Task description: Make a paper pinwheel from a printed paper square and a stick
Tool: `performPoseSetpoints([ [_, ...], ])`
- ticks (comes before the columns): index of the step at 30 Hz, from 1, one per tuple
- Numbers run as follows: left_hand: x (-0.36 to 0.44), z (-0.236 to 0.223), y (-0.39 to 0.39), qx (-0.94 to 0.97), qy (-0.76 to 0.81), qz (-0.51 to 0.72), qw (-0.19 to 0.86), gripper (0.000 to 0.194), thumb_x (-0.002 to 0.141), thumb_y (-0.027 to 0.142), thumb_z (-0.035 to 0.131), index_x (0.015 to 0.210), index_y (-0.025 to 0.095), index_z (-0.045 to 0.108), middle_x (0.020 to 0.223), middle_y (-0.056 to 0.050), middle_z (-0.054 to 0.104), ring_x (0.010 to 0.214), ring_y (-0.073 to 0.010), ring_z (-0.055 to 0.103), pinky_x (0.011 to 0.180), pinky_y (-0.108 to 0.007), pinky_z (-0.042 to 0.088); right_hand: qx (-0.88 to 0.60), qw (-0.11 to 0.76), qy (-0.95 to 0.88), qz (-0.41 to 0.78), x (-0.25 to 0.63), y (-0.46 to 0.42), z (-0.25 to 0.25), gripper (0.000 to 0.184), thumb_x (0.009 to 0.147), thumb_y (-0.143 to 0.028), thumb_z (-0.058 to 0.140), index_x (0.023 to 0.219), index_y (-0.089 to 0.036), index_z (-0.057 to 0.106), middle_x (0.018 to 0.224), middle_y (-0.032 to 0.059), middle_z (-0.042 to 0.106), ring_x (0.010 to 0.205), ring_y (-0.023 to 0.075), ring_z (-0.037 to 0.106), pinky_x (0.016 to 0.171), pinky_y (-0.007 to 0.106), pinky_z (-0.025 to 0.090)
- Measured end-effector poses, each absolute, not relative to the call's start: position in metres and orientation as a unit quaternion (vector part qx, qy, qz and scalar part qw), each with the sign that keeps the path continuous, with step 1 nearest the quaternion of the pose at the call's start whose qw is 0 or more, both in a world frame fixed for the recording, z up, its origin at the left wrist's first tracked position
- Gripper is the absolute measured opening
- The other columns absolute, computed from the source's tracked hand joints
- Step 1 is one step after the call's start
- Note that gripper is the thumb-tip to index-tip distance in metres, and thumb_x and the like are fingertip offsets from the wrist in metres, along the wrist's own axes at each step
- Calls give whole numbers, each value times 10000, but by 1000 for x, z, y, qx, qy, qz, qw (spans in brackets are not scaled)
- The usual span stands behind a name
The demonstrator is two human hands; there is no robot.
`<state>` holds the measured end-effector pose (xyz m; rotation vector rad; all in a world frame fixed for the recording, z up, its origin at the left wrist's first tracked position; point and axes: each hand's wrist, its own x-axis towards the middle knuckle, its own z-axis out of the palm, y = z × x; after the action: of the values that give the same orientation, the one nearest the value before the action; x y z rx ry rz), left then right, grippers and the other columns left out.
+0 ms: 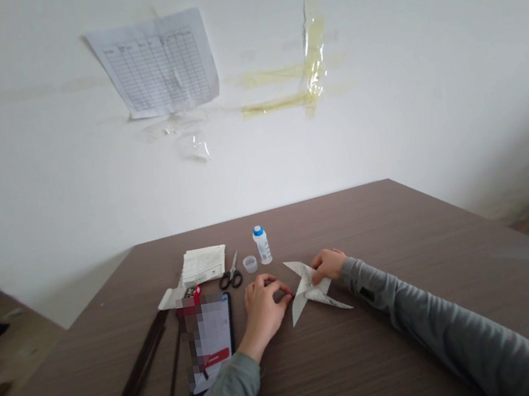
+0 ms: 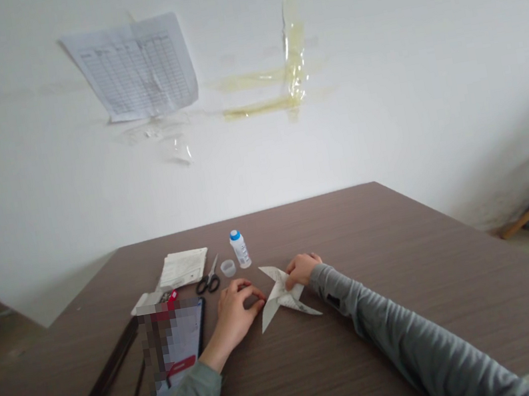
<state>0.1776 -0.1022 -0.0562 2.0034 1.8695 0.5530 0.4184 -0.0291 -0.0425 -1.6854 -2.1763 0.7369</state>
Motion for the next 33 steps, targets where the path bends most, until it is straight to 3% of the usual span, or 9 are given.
performPoseSetpoints([
  [4,177,-57,-102,707,657,199,172,221,1065,115,964,1063,322,1039,1568,-113,876,1554,-402,787,1405,-598,564,-630,84,-720,278,415,-33,-33,98,808,-237,999,777,-323,965,706,-27,794,1123,372,859,1411,624,468],
  [10,175,-63,-99,711,648,211,173,212,1054,118,960,1054,316,1036,1550,-108,878,1531,-412,784,1398,-610,568,-649,76,-698,292,411,-36,-25,31,800,-284,1009,820,-304,995,824,-5,882,1222,382,860,1480,580,400],
  [14,177,-63,-100,710,652,206,168,210,1069,125,952,1064,317,1036,1557,-108,875,1548,-405,782,1405,-604,573,-656,82,-687,302,411,-37,-27,22,795,-296,993,786,-297,972,812,-10,861,1239,363,861,1513,549,358],
  [20,179,-60,-101,703,659,203,174,221,1078,111,956,1071,315,1041,1557,-123,868,1564,-399,786,1424,-596,557,-648,108,-683,319,416,-34,-35,190,775,-248,999,639,-313,885,718,-25,773,1250,380,878,1557,558,294],
  [33,170,-77,-96,714,642,224,166,189,1065,162,936,1071,322,1037,1496,-126,876,1522,-405,783,1400,-632,574,-594,108,-736,307,433,-30,-46,178,879,-298,1027,744,-270,916,873,-15,855,1168,339,868,1533,621,331],
])
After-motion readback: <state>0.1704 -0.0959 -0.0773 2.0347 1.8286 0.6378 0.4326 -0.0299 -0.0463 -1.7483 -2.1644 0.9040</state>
